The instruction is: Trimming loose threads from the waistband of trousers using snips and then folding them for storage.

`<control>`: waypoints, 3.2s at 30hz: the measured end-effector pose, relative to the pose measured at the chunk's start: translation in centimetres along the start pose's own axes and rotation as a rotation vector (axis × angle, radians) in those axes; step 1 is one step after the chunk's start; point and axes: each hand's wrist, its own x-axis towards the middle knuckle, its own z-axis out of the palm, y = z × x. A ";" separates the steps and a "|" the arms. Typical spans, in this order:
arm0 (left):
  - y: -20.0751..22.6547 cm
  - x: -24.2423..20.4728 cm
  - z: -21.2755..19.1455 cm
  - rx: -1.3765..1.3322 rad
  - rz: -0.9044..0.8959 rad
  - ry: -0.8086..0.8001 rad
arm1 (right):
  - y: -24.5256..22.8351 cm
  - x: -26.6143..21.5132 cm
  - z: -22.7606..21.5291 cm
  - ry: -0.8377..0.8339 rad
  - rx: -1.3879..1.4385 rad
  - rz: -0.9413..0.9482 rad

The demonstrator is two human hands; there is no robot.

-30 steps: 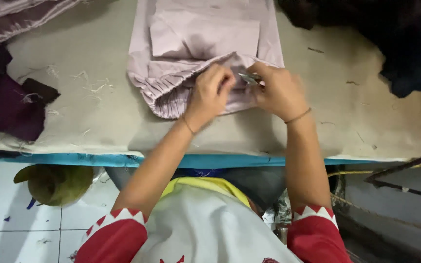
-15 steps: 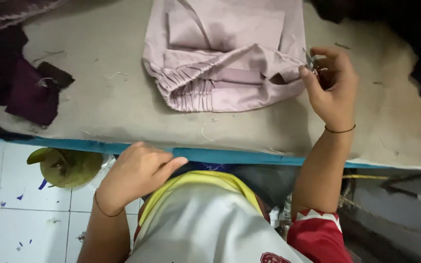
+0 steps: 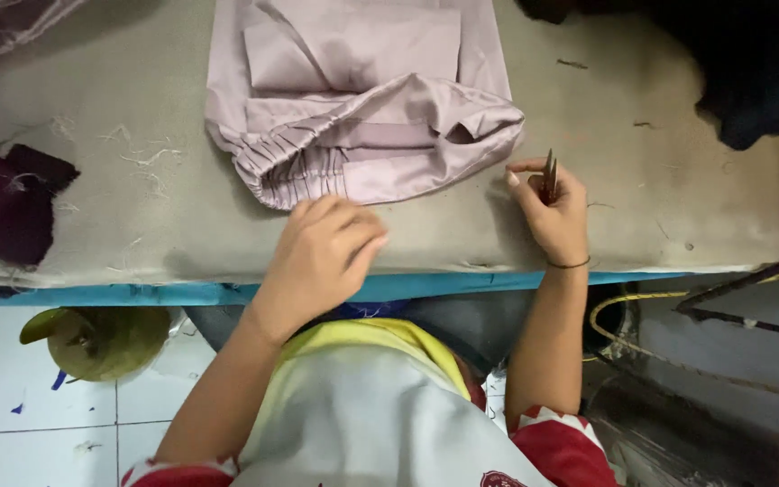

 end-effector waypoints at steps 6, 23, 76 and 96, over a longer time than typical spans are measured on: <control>-0.9 -3.9 -2.3 0.012 -0.129 0.020 | -5.1 0.5 1.1 -0.116 -0.061 -0.106; -6.1 -4.1 -1.7 0.340 -0.119 0.327 | -10.7 -0.3 0.8 -0.342 -0.499 -0.086; -5.4 1.9 -4.6 -0.117 -0.126 0.406 | -9.5 6.2 11.5 -0.139 -0.171 -0.524; -8.1 3.1 6.0 0.152 -0.272 0.381 | -5.4 5.8 13.5 -0.178 -0.255 -0.581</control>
